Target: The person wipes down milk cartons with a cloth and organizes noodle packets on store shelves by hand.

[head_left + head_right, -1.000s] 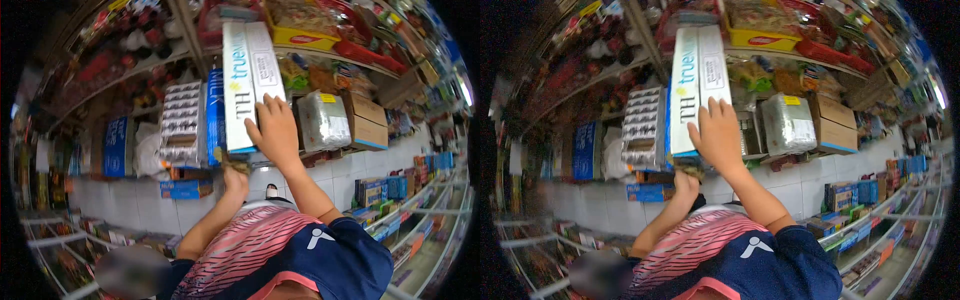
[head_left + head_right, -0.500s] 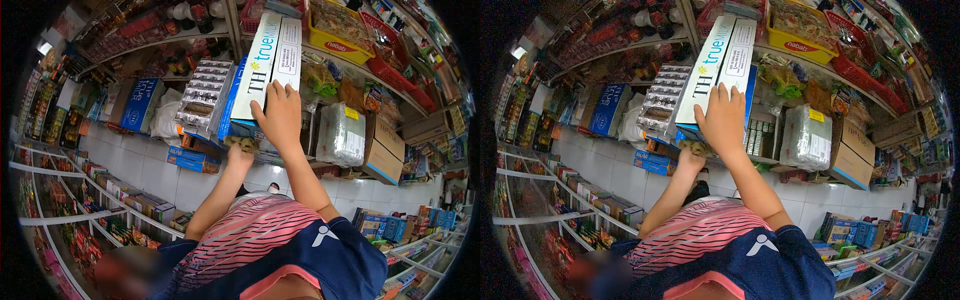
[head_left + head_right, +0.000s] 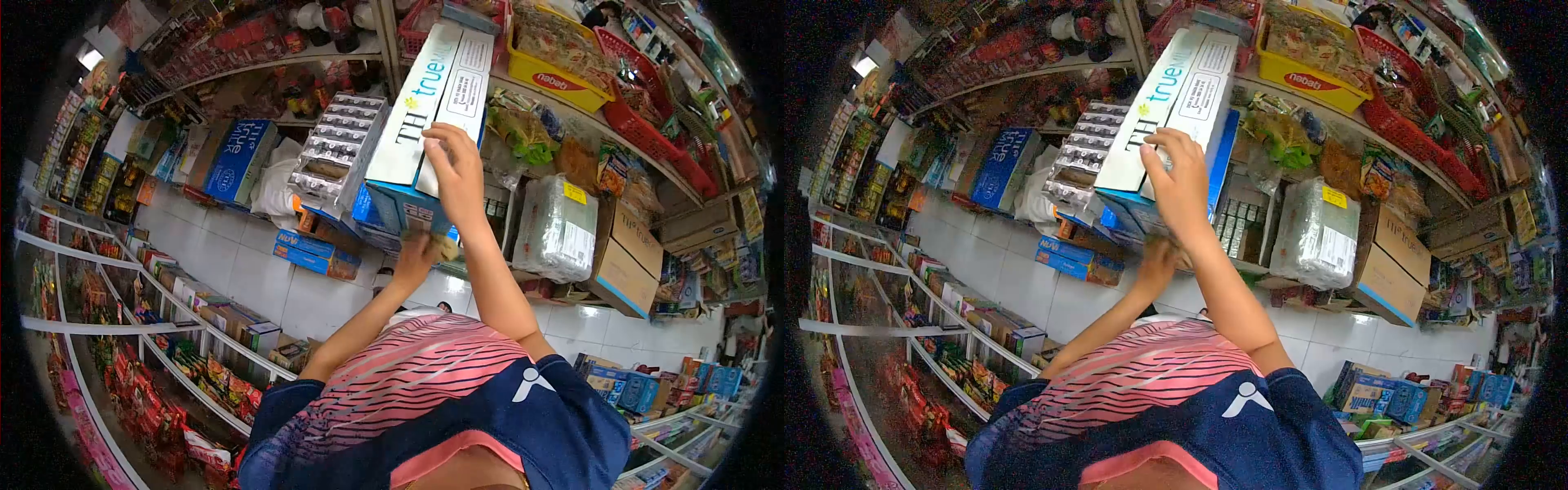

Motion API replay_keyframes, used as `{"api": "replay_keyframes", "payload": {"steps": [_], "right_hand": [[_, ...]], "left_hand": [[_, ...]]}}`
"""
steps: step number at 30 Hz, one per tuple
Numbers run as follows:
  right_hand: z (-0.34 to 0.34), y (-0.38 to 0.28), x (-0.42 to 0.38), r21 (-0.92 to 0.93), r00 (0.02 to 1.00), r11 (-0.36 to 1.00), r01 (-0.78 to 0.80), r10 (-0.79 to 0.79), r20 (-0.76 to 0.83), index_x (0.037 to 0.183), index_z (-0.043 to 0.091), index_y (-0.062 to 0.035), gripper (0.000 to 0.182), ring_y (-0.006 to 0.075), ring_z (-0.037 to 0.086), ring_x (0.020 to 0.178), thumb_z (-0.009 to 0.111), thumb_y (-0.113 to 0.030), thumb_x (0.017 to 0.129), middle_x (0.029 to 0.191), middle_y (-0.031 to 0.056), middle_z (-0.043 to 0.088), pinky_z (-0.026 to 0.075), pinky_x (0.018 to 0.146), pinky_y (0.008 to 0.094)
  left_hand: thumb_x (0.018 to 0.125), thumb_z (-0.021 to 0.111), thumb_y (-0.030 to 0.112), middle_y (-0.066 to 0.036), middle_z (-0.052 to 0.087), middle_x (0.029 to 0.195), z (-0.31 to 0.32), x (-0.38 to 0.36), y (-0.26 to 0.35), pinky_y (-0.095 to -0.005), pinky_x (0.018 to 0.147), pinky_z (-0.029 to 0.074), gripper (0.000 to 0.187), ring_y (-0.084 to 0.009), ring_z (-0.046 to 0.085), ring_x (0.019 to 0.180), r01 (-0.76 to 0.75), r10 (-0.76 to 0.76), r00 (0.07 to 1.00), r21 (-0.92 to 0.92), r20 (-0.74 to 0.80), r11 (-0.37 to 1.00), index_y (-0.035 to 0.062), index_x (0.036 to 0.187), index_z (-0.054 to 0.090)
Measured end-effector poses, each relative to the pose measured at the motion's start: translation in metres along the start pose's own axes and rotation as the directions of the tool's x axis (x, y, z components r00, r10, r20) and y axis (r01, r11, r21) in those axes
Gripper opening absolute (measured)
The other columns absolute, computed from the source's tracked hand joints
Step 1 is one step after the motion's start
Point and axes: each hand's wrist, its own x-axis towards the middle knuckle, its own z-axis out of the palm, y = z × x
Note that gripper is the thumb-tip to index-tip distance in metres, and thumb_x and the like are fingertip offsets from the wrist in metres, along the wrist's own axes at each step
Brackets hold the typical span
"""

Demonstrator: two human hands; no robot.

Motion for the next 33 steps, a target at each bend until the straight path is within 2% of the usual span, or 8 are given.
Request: {"api": "replay_keyframes", "payload": {"steps": [2, 6, 9, 13, 14, 15, 26, 33], "right_hand": [[-0.007, 0.002, 0.0, 0.324, 0.998, 0.946, -0.026, 0.045, -0.053, 0.087, 0.06, -0.0013, 0.019, 0.0256, 0.05, 0.1, 0.055, -0.018, 0.079, 0.102, 0.0123, 0.057, 0.035, 0.089, 0.0317], [-0.035, 0.017, -0.024, 0.347, 0.971, 0.938, -0.019, 0.1, -0.218, 0.084, 0.059, -0.0003, 0.014, 0.0245, 0.05, 0.099, 0.054, -0.011, 0.077, 0.102, 0.0133, 0.055, 0.035, 0.088, 0.0325], [-0.043, 0.027, -0.048, 0.297, 0.96, 0.954, 0.033, 0.052, -0.276, 0.086, 0.057, -0.0013, 0.015, 0.0259, 0.049, 0.099, 0.053, -0.011, 0.076, 0.1, 0.0131, 0.054, 0.034, 0.089, 0.0345], [-0.029, 0.048, -0.092, 0.083, 0.985, 0.992, 0.09, -0.077, -0.152, 0.102, 0.051, -0.0036, 0.032, 0.0307, 0.04, 0.109, 0.055, -0.017, 0.073, 0.112, 0.0165, 0.044, 0.028, 0.094, 0.0419], [-0.02, 0.051, -0.11, 0.039, 0.996, 0.999, 0.033, -0.03, -0.084, 0.107, 0.049, -0.004, 0.038, 0.0324, 0.037, 0.112, 0.056, -0.019, 0.073, 0.116, 0.0177, 0.041, 0.026, 0.096, 0.0437], [-0.012, 0.06, -0.129, 0.06, 0.996, 0.998, 0.026, -0.021, -0.085, 0.11, 0.047, -0.0043, 0.041, 0.0336, 0.035, 0.113, 0.056, -0.022, 0.074, 0.119, 0.0187, 0.038, 0.025, 0.097, 0.0438], [-0.026, 0.035, -0.082, 0.344, 0.904, 0.934, 0.094, 0.064, -0.422, 0.102, 0.05, -0.0025, 0.025, 0.0311, 0.045, 0.106, 0.053, -0.005, 0.077, 0.117, 0.0176, 0.044, 0.033, 0.092, 0.0376], [0.014, 0.084, -0.064, 0.367, 0.89, 0.925, -0.1, 0.248, -0.383, 0.103, 0.054, 0.0001, 0.029, 0.029, 0.045, 0.11, 0.047, 0.004, 0.075, 0.117, 0.0146, 0.049, 0.033, 0.095, 0.0343]], "left_hand": [[0.068, 0.057, 0.001, -0.023, 0.04, 0.111, 0.001, 0.0, 0.0, -0.0443, 0.091, 0.03, 0.038, -0.0371, 0.037, 0.106, -0.075, 0.072, 0.961, 0.001, 0.267, 0.997, 0.0032, 0.105, 0.049], [0.065, 0.055, -0.004, -0.016, 0.039, 0.111, -0.076, 0.066, 0.055, -0.046, 0.089, 0.034, 0.04, -0.0357, 0.038, 0.105, -0.175, 0.165, 0.885, 0.018, -0.434, 0.984, 0.0076, 0.104, 0.054], [0.066, 0.056, -0.003, -0.015, 0.04, 0.109, -0.094, 0.094, 0.058, -0.0453, 0.088, 0.036, 0.035, -0.035, 0.041, 0.101, -0.223, 0.271, 0.85, 0.157, -0.451, 0.962, 0.0052, 0.1, 0.055], [0.079, 0.052, 0.006, -0.011, 0.056, 0.079, -0.073, 0.071, 0.035, -0.0413, 0.072, 0.041, 0.019, -0.0315, 0.054, 0.087, -0.364, 0.364, 0.931, -0.1, -0.016, 0.926, 0.0021, 0.096, 0.058], [0.078, 0.052, 0.012, -0.011, 0.058, 0.093, -0.06, 0.058, 0.026, -0.0415, 0.073, 0.041, 0.024, -0.0297, 0.054, 0.089, -0.026, 0.135, 0.959, -0.399, 0.249, 0.917, 0.0034, 0.1, 0.057], [0.077, 0.053, 0.015, -0.01, 0.057, 0.102, -0.058, 0.05, 0.028, -0.0425, 0.075, 0.04, 0.028, -0.0296, 0.053, 0.089, -0.432, 0.432, 0.901, -0.018, 0.02, 0.902, 0.0057, 0.103, 0.057], [0.072, 0.048, -0.004, -0.016, 0.06, 0.097, -0.156, 0.129, 0.137, -0.0304, 0.069, 0.046, 0.026, -0.0211, 0.058, 0.078, -0.042, 0.063, 0.998, -0.596, 0.016, 0.802, -0.0025, 0.096, 0.06], [0.071, 0.046, -0.002, -0.014, 0.062, 0.094, -0.176, 0.172, 0.1, -0.0339, 0.072, 0.043, 0.022, -0.0266, 0.056, 0.086, -0.256, 0.247, 0.955, -0.035, -0.164, 0.966, -0.0024, 0.087, 0.061]]}}
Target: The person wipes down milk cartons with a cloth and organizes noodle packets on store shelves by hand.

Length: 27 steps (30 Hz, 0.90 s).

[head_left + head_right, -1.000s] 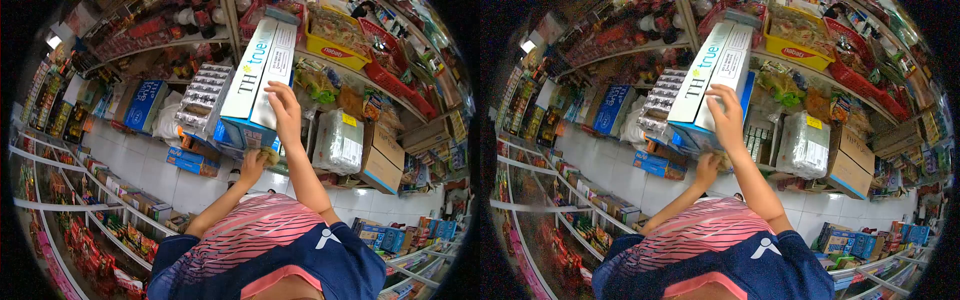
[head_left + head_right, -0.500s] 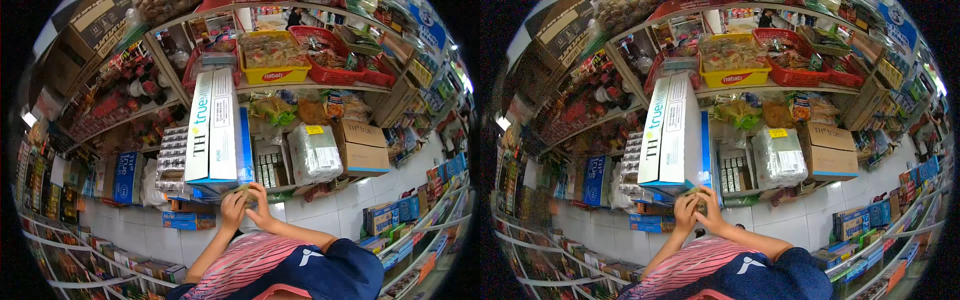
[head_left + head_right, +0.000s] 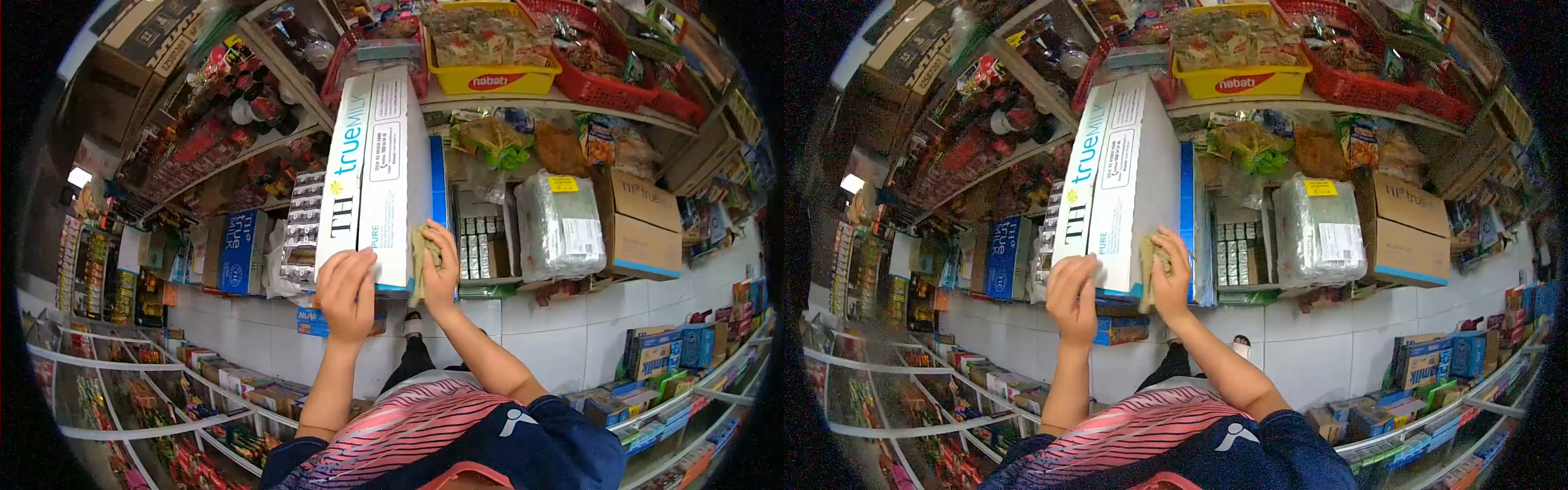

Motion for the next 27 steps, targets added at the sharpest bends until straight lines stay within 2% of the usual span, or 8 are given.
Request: {"api": "replay_keyframes", "payload": {"steps": [3, 7, 11, 14, 18, 20, 23, 27], "right_hand": [[-0.008, 0.072, -0.024, -0.16, 0.976, 0.963, -0.217, 0.213, -0.037, 0.106, 0.053, 0.0, 0.031, 0.0303, 0.044, 0.112, 0.046, 0.003, 0.076, 0.117, 0.015, 0.049, 0.031, 0.097, 0.034], [-0.008, 0.079, -0.028, -0.022, 0.908, 0.908, -0.418, 0.418, 0.006, 0.112, 0.051, -0.0007, 0.035, 0.0289, 0.034, 0.121, 0.049, -0.007, 0.078, 0.128, 0.0165, 0.038, 0.027, 0.1, 0.0348], [0.009, 0.008, 0.046, 0.04, 0.987, 0.999, 0.026, -0.032, 0.154, 0.115, 0.049, -0.0032, 0.037, 0.0307, 0.031, 0.122, 0.047, -0.015, 0.08, 0.131, 0.016, 0.033, 0.023, 0.101, 0.0392], [0.029, 0.024, 0.1, 0.046, 0.991, 0.993, 0.109, -0.112, 0.074, 0.114, 0.05, -0.0041, 0.036, 0.0313, 0.028, 0.123, 0.046, -0.018, 0.081, 0.131, 0.0164, 0.033, 0.018, 0.103, 0.0386], [0.039, 0.128, 0.13, -0.175, 0.977, 0.963, -0.204, 0.188, -0.105, 0.109, 0.053, -0.0042, 0.032, 0.0305, 0.035, 0.113, 0.047, -0.019, 0.081, 0.115, 0.0159, 0.043, 0.019, 0.101, 0.0391], [0.027, 0.216, 0.111, -0.453, 0.987, 0.879, -0.153, 0.157, -0.029, 0.105, 0.054, -0.003, 0.028, 0.0282, 0.038, 0.107, 0.048, -0.017, 0.081, 0.109, 0.0144, 0.044, 0.024, 0.097, 0.0385], [0.033, 0.172, 0.11, -0.09, 0.951, 0.955, -0.284, 0.268, -0.155, 0.103, 0.055, -0.0018, 0.026, 0.0272, 0.041, 0.106, 0.05, -0.014, 0.081, 0.107, 0.0143, 0.045, 0.028, 0.095, 0.0362], [0.053, 0.095, 0.188, -0.017, 0.996, 0.998, 0.057, -0.058, -0.072, 0.105, 0.054, 0.0004, 0.027, 0.0263, 0.043, 0.107, 0.05, -0.014, 0.082, 0.111, 0.0135, 0.048, 0.031, 0.094, 0.0333]], "left_hand": [[0.073, 0.045, 0.004, -0.014, 0.063, 0.096, 0.021, 0.0, -0.015, -0.0367, 0.074, 0.042, 0.022, -0.0283, 0.057, 0.091, -0.038, 0.017, 0.993, 0.183, 0.115, 0.982, -0.0012, 0.085, 0.062], [0.076, 0.04, 0.016, -0.013, 0.065, 0.089, 0.036, -0.011, -0.029, -0.0327, 0.072, 0.041, 0.026, -0.0267, 0.061, 0.079, -0.168, 0.188, 0.981, 0.252, -0.054, 0.953, 0.0028, 0.079, 0.063], [0.076, 0.04, 0.019, -0.012, 0.065, 0.088, 0.035, -0.012, -0.031, -0.0318, 0.069, 0.041, 0.026, -0.0239, 0.06, 0.076, -0.175, 0.2, 0.978, 0.294, -0.057, 0.94, 0.0043, 0.076, 0.062], [0.077, 0.041, 0.02, -0.011, 0.065, 0.087, 0.035, -0.013, -0.032, -0.0313, 0.069, 0.039, 0.027, -0.0229, 0.059, 0.073, -0.172, 0.196, 0.979, 0.3, -0.051, 0.938, 0.0047, 0.076, 0.062], [0.077, 0.041, 0.021, -0.009, 0.066, 0.087, 0.034, -0.011, -0.031, -0.0303, 0.066, 0.039, 0.026, -0.0217, 0.058, 0.071, -0.171, 0.19, 0.981, 0.29, -0.037, 0.942, 0.0061, 0.074, 0.062], [0.077, 0.041, 0.021, -0.009, 0.066, 0.086, 0.033, -0.012, -0.031, -0.0301, 0.065, 0.039, 0.026, -0.0216, 0.058, 0.071, -0.167, 0.183, 0.983, 0.295, -0.027, 0.941, 0.0068, 0.073, 0.062], [0.079, 0.04, 0.022, -0.008, 0.066, 0.087, 0.032, -0.012, -0.031, -0.0294, 0.063, 0.039, 0.026, -0.0209, 0.058, 0.071, -0.15, 0.161, 0.987, 0.296, -0.013, 0.943, 0.0087, 0.073, 0.062], [0.082, 0.038, 0.024, -0.008, 0.066, 0.086, 0.03, -0.014, -0.031, -0.029, 0.062, 0.039, 0.028, -0.0197, 0.058, 0.072, -0.159, 0.16, 0.987, 0.307, 0.022, 0.938, 0.0096, 0.075, 0.061]]}}
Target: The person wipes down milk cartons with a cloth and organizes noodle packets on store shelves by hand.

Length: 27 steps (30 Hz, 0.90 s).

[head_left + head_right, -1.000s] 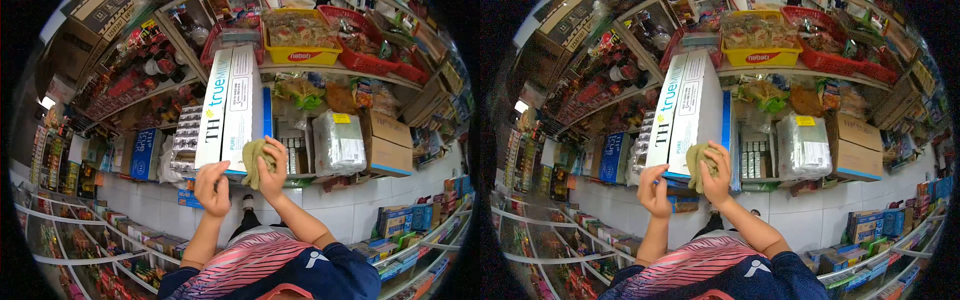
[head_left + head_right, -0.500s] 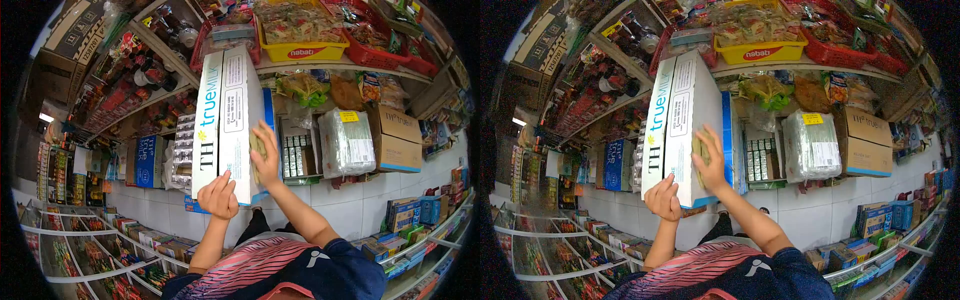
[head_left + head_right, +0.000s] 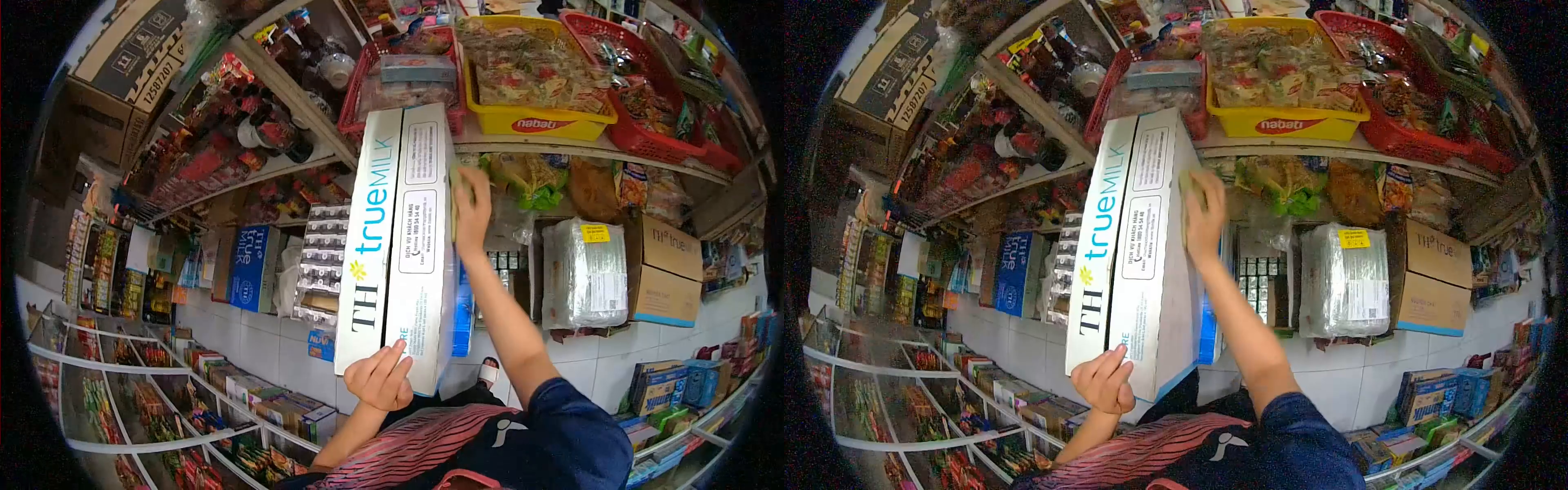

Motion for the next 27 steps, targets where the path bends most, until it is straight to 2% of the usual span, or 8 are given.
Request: {"api": "replay_keyframes", "payload": {"steps": [4, 6, 8, 11, 18, 20, 22, 27], "right_hand": [[0.029, 0.007, 0.072, 0.196, 1.0, 0.981, -0.009, 0.006, 0.014, 0.106, 0.053, 0.0013, 0.028, 0.0286, 0.045, 0.105, 0.05, -0.012, 0.082, 0.112, 0.0149, 0.048, 0.032, 0.094, 0.0342], [0.03, 0.022, 0.068, 0.246, 0.976, 0.945, -0.213, 0.217, 0.009, 0.108, 0.052, 0.001, 0.03, 0.03, 0.045, 0.106, 0.05, -0.013, 0.082, 0.113, 0.0154, 0.049, 0.03, 0.095, 0.0343], [0.019, 0.088, 0.04, -0.178, 0.982, 0.966, -0.188, 0.186, -0.031, 0.109, 0.052, 0.0005, 0.03, 0.0308, 0.045, 0.106, 0.049, -0.015, 0.083, 0.114, 0.0195, 0.048, 0.031, 0.094, 0.0372], [-0.017, 0.121, -0.044, -0.297, 0.976, 0.93, -0.216, 0.208, -0.057, 0.1, 0.055, 0.0019, 0.026, 0.0322, 0.048, 0.095, 0.049, -0.017, 0.084, 0.1, 0.0189, 0.053, 0.036, 0.085, 0.0382], [-0.048, -0.044, -0.118, 0.01, 0.947, 0.946, -0.323, 0.323, 0.003, 0.097, 0.055, 0.0014, 0.02, 0.0267, 0.047, 0.099, 0.047, -0.01, 0.083, 0.098, 0.0142, 0.052, 0.034, 0.089, 0.0321], [-0.044, -0.107, -0.106, 0.014, 0.992, 1.0, -0.009, 0.007, 0.128, 0.097, 0.056, 0.0008, 0.02, 0.0289, 0.046, 0.101, 0.047, -0.004, 0.08, 0.101, 0.0144, 0.052, 0.034, 0.091, 0.0338], [-0.053, -0.144, -0.097, -0.06, 0.755, 0.873, 0.484, -0.382, 0.533, 0.095, 0.057, -0.0008, 0.021, 0.0314, 0.048, 0.099, 0.052, 0.001, 0.074, 0.104, 0.0157, 0.05, 0.038, 0.088, 0.0362], [-0.047, -0.158, -0.073, 0.036, 0.442, 0.813, 0.581, -0.352, 0.825, 0.081, 0.054, -0.0022, 0.018, 0.0322, 0.05, 0.091, 0.056, 0.003, 0.064, 0.092, 0.0135, 0.054, 0.041, 0.08, 0.0376]], "left_hand": [[0.082, 0.039, 0.023, -0.008, 0.066, 0.086, 0.0, 0.001, -0.001, -0.0286, 0.061, 0.039, 0.027, -0.0193, 0.057, 0.072, -0.02, 0.02, 1.0, 0.003, -0.017, 1.0, 0.01, 0.075, 0.061], [0.082, 0.039, 0.023, -0.008, 0.066, 0.086, 0.001, 0.002, 0.0, -0.0284, 0.061, 0.038, 0.027, -0.0192, 0.057, 0.071, -0.038, 0.038, 0.999, -0.004, -0.032, 0.999, 0.0101, 0.074, 0.061], [0.081, 0.039, 0.022, -0.006, 0.065, 0.087, 0.002, 0.001, 0.0, -0.0282, 0.062, 0.038, 0.027, -0.0187, 0.057, 0.072, -0.015, 0.014, 0.999, -0.014, -0.042, 1.0, 0.0107, 0.073, 0.061], [0.08, 0.039, 0.022, -0.005, 0.065, 0.086, 0.004, 0.001, -0.003, -0.0283, 0.063, 0.038, 0.026, -0.0183, 0.057, 0.072, -0.034, 0.033, 0.998, -0.018, -0.051, 0.999, 0.0113, 0.072, 0.061], [0.079, 0.04, 0.02, -0.007, 0.066, 0.088, 0.007, -0.003, -0.003, -0.0289, 0.067, 0.037, 0.024, -0.019, 0.058, 0.072, -0.039, 0.036, 0.992, -0.024, -0.117, 0.999, 0.0103, 0.077, 0.062], [0.076, 0.046, 0.02, -0.004, 0.065, 0.091, 0.004, -0.005, -0.002, -0.0282, 0.064, 0.039, 0.018, -0.017, 0.058, 0.072, -0.006, 0.005, 0.994, -0.012, -0.107, 1.0, 0.0126, 0.082, 0.061], [0.074, 0.05, 0.016, -0.004, 0.064, 0.088, 0.009, -0.01, -0.003, -0.0315, 0.065, 0.039, 0.014, -0.0193, 0.057, 0.071, 0.046, -0.058, 0.975, -0.058, -0.215, 0.997, 0.0105, 0.084, 0.058], [0.072, 0.052, 0.017, -0.004, 0.059, 0.084, 0.004, -0.008, 0.006, -0.0365, 0.07, 0.036, 0.015, -0.0216, 0.054, 0.077, 0.126, -0.132, 0.964, -0.043, -0.232, 0.991, 0.0087, 0.084, 0.056]]}}
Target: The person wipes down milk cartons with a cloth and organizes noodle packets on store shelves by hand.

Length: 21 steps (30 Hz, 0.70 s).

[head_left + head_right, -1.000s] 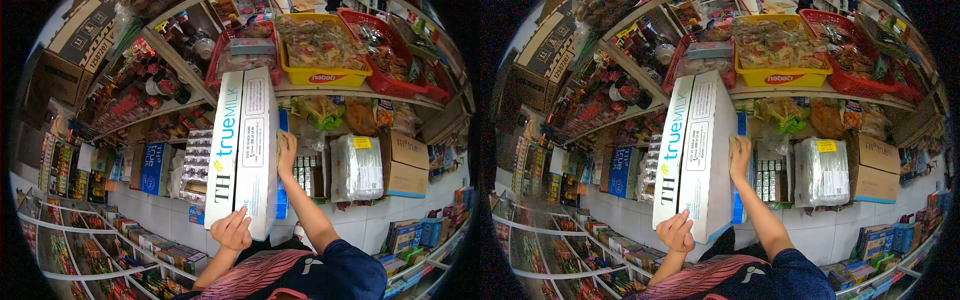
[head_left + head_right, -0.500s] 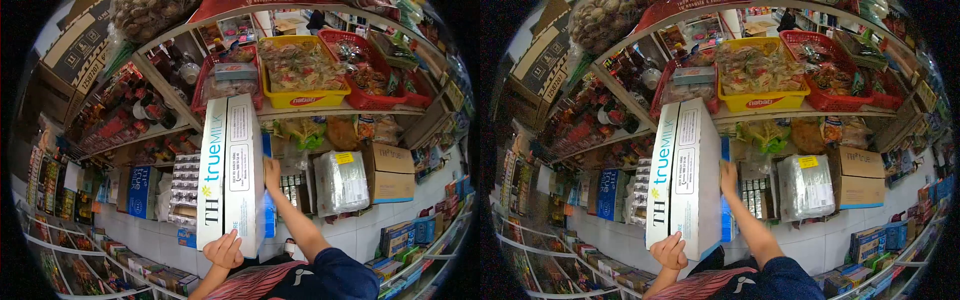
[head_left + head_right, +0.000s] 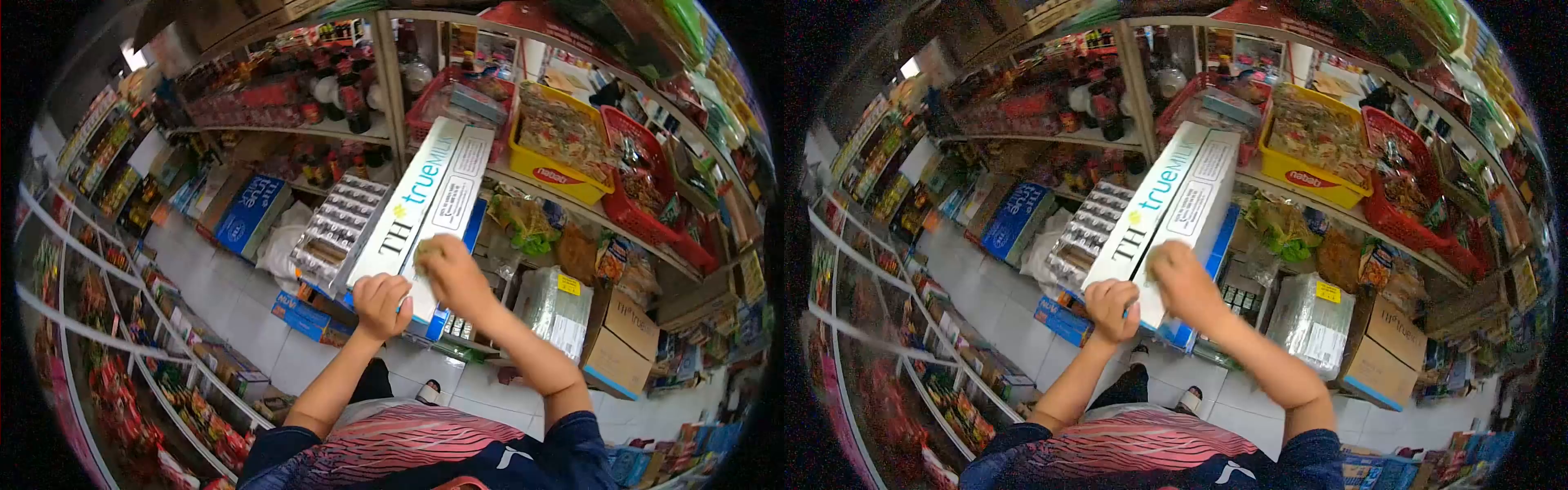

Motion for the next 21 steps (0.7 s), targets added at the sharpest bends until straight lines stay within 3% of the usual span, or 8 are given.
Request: {"api": "replay_keyframes", "payload": {"steps": [3, 5, 8, 9, 14, 15, 17, 21], "right_hand": [[-0.008, 0.039, 0.029, -0.089, 0.998, 0.995, -0.042, 0.045, 0.037, 0.073, 0.056, -0.0002, 0.016, 0.0326, 0.051, 0.084, 0.049, 0.008, 0.061, 0.081, 0.016, 0.054, 0.042, 0.075, 0.0372], [-0.011, 0.088, 0.055, -0.15, 0.998, 0.988, -0.046, 0.051, 0.031, 0.073, 0.058, 0.0011, 0.02, 0.0325, 0.055, 0.074, 0.046, 0.009, 0.059, 0.074, 0.0171, 0.056, 0.044, 0.068, 0.0374], [-0.025, 0.139, 0.1, -0.232, 0.936, 0.925, -0.301, 0.333, 0.113, 0.084, 0.062, 0.0018, 0.026, 0.0357, 0.057, 0.086, 0.049, 0.005, 0.062, 0.088, 0.0231, 0.059, 0.045, 0.075, 0.0383], [-0.017, 0.192, 0.101, -0.282, 0.994, 0.955, -0.095, 0.074, -0.086, 0.082, 0.062, 0.0028, 0.02, 0.0363, 0.058, 0.08, 0.051, 0.0, 0.066, 0.084, 0.0227, 0.06, 0.046, 0.071, 0.0387], [-0.023, 0.138, 0.103, -0.533, 0.967, 0.824, -0.191, 0.252, 0.042, 0.075, 0.061, -0.0003, 0.014, 0.0359, 0.057, 0.072, 0.054, -0.013, 0.073, 0.075, 0.0191, 0.06, 0.044, 0.064, 0.0419], [-0.016, 0.124, 0.083, -0.513, 1.0, 0.858, -0.013, -0.004, -0.031, 0.071, 0.06, -0.0003, 0.015, 0.0359, 0.056, 0.066, 0.055, -0.015, 0.073, 0.07, 0.0184, 0.058, 0.043, 0.059, 0.0426], [-0.019, 0.06, 0.052, -0.302, 0.997, 0.953, -0.006, 0.03, 0.076, 0.069, 0.058, -0.0012, 0.012, 0.033, 0.054, 0.061, 0.056, -0.013, 0.072, 0.067, 0.0174, 0.056, 0.041, 0.055, 0.0391], [-0.025, -0.029, -0.012, 0.083, 0.977, 0.982, 0.169, -0.178, 0.117, 0.06, 0.052, -0.0013, 0.005, 0.027, 0.05, 0.053, 0.052, -0.005, 0.064, 0.057, 0.0122, 0.051, 0.037, 0.05, 0.0332]], "left_hand": [[0.081, 0.045, 0.026, -0.004, 0.059, 0.09, 0.0, -0.017, -0.002, -0.0379, 0.079, 0.034, 0.024, -0.0218, 0.053, 0.088, -0.009, 0.009, 1.0, -0.021, 0.004, 1.0, 0.0093, 0.092, 0.058], [0.087, 0.038, 0.035, -0.004, 0.056, 0.097, 0.022, -0.045, -0.021, -0.0381, 0.085, 0.032, 0.032, -0.021, 0.049, 0.096, -0.16, 0.171, 0.981, 0.12, -0.09, 0.98, 0.0121, 0.097, 0.058], [0.088, 0.036, 0.04, -0.004, 0.052, 0.103, 0.018, -0.044, -0.022, -0.0387, 0.088, 0.031, 0.035, -0.0209, 0.048, 0.1, -0.169, 0.174, 0.984, 0.122, -0.032, 0.978, 0.0148, 0.104, 0.055], [0.087, 0.038, 0.04, -0.004, 0.052, 0.103, 0.017, -0.044, -0.022, -0.0391, 0.088, 0.031, 0.034, -0.021, 0.047, 0.1, -0.183, 0.186, 0.982, 0.102, -0.024, 0.978, 0.0148, 0.105, 0.054], [0.085, 0.043, 0.035, -0.005, 0.051, 0.103, 0.006, -0.041, -0.008, -0.0409, 0.084, 0.034, 0.032, -0.0224, 0.049, 0.098, -0.121, 0.119, 0.993, 0.119, 0.025, 0.985, 0.0137, 0.106, 0.054], [0.083, 0.048, 0.027, -0.007, 0.052, 0.108, -0.003, -0.038, -0.005, -0.0423, 0.088, 0.035, 0.029, -0.0234, 0.049, 0.102, -0.082, 0.079, 0.993, 0.028, 0.093, 0.996, 0.0121, 0.107, 0.054], [0.079, 0.052, 0.018, -0.009, 0.052, 0.113, -0.008, -0.045, -0.006, -0.0428, 0.09, 0.036, 0.03, -0.0249, 0.048, 0.106, -0.156, 0.157, 0.987, -0.042, 0.024, 0.987, 0.0099, 0.108, 0.054], [0.079, 0.051, 0.011, -0.01, 0.053, 0.113, -0.059, -0.071, 0.006, -0.0414, 0.086, 0.041, 0.024, -0.0259, 0.051, 0.103, 0.019, -0.016, 1.0, -0.26, 0.01, 0.965, 0.0074, 0.103, 0.057]]}}
